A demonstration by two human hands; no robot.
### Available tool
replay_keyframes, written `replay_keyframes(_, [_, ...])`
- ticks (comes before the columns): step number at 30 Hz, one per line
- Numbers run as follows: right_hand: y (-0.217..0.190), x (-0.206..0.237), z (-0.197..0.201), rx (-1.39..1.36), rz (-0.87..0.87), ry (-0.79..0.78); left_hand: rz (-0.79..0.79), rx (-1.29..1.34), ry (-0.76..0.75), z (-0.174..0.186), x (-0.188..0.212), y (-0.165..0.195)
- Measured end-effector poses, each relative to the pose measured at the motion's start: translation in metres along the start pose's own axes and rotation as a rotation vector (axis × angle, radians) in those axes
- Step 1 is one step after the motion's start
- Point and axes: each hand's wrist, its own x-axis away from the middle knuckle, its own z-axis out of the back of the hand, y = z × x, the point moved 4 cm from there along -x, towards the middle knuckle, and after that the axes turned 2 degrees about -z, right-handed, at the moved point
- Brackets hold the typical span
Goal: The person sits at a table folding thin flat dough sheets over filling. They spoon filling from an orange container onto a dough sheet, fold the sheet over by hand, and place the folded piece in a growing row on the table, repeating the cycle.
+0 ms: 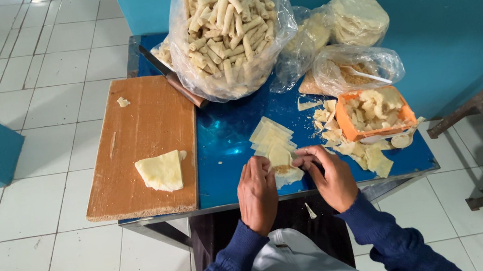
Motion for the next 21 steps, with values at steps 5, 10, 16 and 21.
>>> replay_keyframes(5, [-0.002, 0.003, 0.000, 0.115, 0.145, -0.051, 0.133, 0.132, -0.111, -0.007, -0.002, -0.006])
replay_keyframes(10, [0.003, 0.012, -0.001, 0.220, 0.182, -0.027, 0.145, 0.189, -0.199, -0.006, 0.001, -0.009])
replay_keyframes(16, [0.002, 0.015, 0.000, 0.106, 0.218, -0.062, 0.051, 0.209, -0.306, 0.001, 0.005, -0.008])
replay_keyframes(21, [0.004, 0.014, -0.003, 0.252, 0.296, -0.059, 0.033, 0.213, -0.372, 0.003, 0.005, -0.006])
